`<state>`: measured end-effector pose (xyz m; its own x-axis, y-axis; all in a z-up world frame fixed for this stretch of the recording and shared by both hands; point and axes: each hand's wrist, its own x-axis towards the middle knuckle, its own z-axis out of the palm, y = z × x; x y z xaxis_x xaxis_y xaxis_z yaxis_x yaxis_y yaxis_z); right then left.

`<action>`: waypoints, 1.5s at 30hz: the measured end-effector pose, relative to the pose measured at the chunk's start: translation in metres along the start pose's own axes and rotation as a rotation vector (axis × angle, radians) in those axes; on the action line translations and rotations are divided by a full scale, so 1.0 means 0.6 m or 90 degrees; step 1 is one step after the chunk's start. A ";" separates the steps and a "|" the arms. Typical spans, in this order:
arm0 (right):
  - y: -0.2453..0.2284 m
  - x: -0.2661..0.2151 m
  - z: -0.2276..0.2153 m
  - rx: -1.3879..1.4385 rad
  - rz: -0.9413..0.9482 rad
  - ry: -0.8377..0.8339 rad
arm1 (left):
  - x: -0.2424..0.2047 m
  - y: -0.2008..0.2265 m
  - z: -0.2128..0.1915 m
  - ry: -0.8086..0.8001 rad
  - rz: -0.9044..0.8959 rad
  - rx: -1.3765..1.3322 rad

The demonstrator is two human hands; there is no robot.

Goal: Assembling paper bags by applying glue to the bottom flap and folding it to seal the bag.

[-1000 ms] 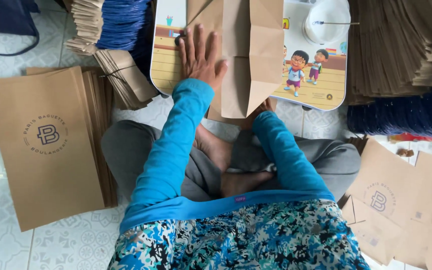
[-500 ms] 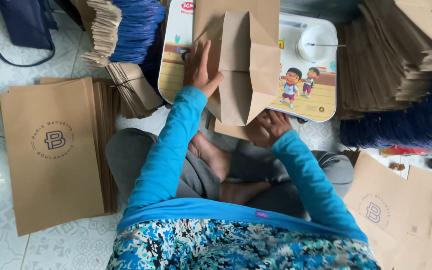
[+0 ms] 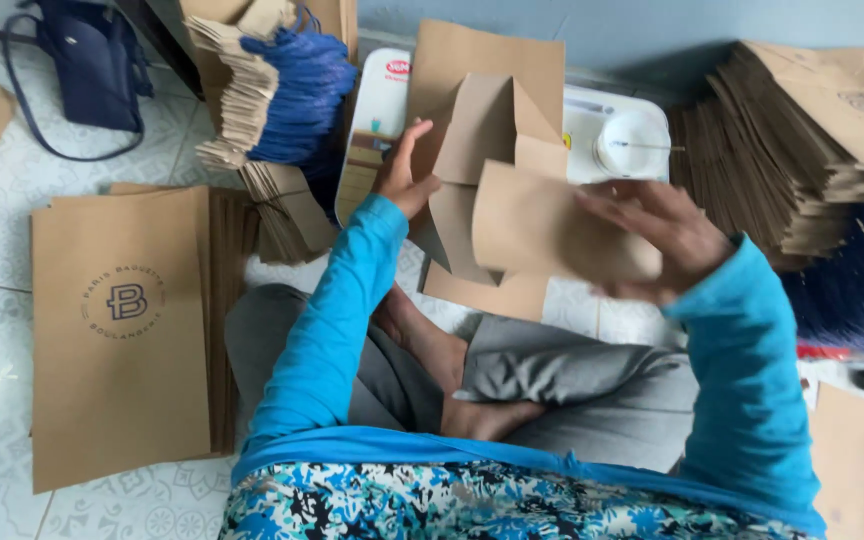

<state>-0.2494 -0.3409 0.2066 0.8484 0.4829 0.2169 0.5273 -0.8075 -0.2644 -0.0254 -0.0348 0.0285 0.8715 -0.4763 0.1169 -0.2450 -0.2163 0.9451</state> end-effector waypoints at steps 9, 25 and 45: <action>0.098 0.202 0.154 -0.230 0.080 -0.128 | 0.000 0.024 -0.014 -0.007 -0.037 -0.013; 0.109 0.221 0.260 -0.241 0.082 -0.151 | -0.009 0.034 -0.016 -0.068 -0.018 0.048; 0.099 0.236 0.260 -0.163 0.114 -0.187 | -0.004 -0.005 0.009 -0.032 -0.030 0.111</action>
<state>-0.0907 -0.2675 0.0752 0.9225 0.3734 -0.0976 0.3729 -0.9276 -0.0244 -0.0290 -0.0374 0.0236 0.8626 -0.5029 0.0541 -0.2778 -0.3816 0.8816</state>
